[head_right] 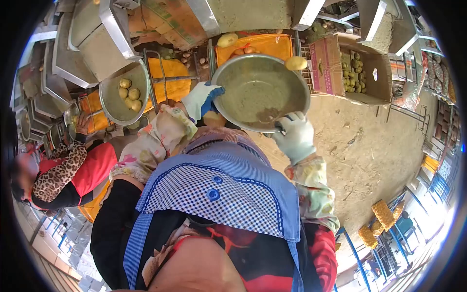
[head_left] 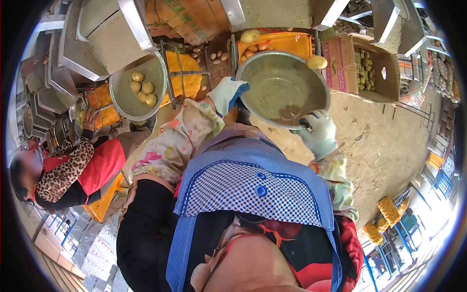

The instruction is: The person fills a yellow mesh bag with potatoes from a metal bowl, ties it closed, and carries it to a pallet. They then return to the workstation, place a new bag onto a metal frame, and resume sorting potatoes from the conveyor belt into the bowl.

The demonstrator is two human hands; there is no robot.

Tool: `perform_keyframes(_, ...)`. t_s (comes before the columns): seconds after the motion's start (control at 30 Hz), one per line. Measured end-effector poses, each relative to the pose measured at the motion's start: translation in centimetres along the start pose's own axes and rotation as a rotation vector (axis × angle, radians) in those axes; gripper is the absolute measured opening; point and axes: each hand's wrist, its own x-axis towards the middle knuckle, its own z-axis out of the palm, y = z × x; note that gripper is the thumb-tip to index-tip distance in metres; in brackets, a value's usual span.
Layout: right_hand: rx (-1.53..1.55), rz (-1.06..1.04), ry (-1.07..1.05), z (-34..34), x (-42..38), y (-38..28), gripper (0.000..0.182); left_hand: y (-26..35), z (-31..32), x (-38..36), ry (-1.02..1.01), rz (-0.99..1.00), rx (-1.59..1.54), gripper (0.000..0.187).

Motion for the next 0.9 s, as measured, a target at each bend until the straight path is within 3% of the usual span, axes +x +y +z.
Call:
perform_keyframes(0.03, 0.039, -0.006, 0.040, -1.6, 0.4, -0.7, 0.021, -0.3, 0.5, -0.1, 0.081, -0.205, -0.188, 0.028)
perform_keyframes(0.13, 0.039, -0.041, 0.091, -4.5, 2.0, -2.0, 0.025, -1.5, 1.5, -1.7, -0.076, -0.442, -0.438, 0.028)
perform_keyframes(0.17, 0.029, -0.042, 0.077, -4.8, 2.5, -2.3, 0.025, -1.6, 2.1, -2.3, -0.071, -0.369, -0.427, 0.032)
perform_keyframes(0.3, 0.023, -0.069, 0.037, -4.3, 3.7, -2.2, 0.022, -2.7, 1.8, -1.9, -0.059, -0.422, -0.520, 0.039)
perform_keyframes(0.4, 0.029, -0.067, 0.052, -4.2, 3.8, -2.4, 0.022, -1.5, 1.3, -2.7, -0.025, -0.431, -0.308, 0.037)
perform_keyframes(0.5, 0.049, -0.083, 0.085, -4.7, 3.8, -2.7, 0.023, -1.1, 1.2, -3.2, -0.044, -0.407, -0.355, 0.036)
perform_keyframes(0.63, 0.084, -0.137, 0.143, -7.0, 4.1, -3.4, 0.022, 0.5, 3.8, -5.5, 0.061, -0.178, -0.388, 0.037)
perform_keyframes(0.73, 0.095, 0.043, 0.025, -7.7, 4.4, -4.4, 0.023, 0.8, 3.1, -5.6, -0.050, -0.288, -0.210, 0.036)
perform_keyframes(0.77, 0.106, 0.085, 0.003, -7.1, 4.1, -4.1, 0.023, 1.2, 3.3, -6.1, -0.040, -0.405, -0.302, 0.036)
perform_keyframes(0.9, 0.118, 0.165, -0.067, -6.7, 2.4, -3.8, 0.026, -0.2, 3.5, -6.2, -0.112, -0.401, -0.286, 0.040)
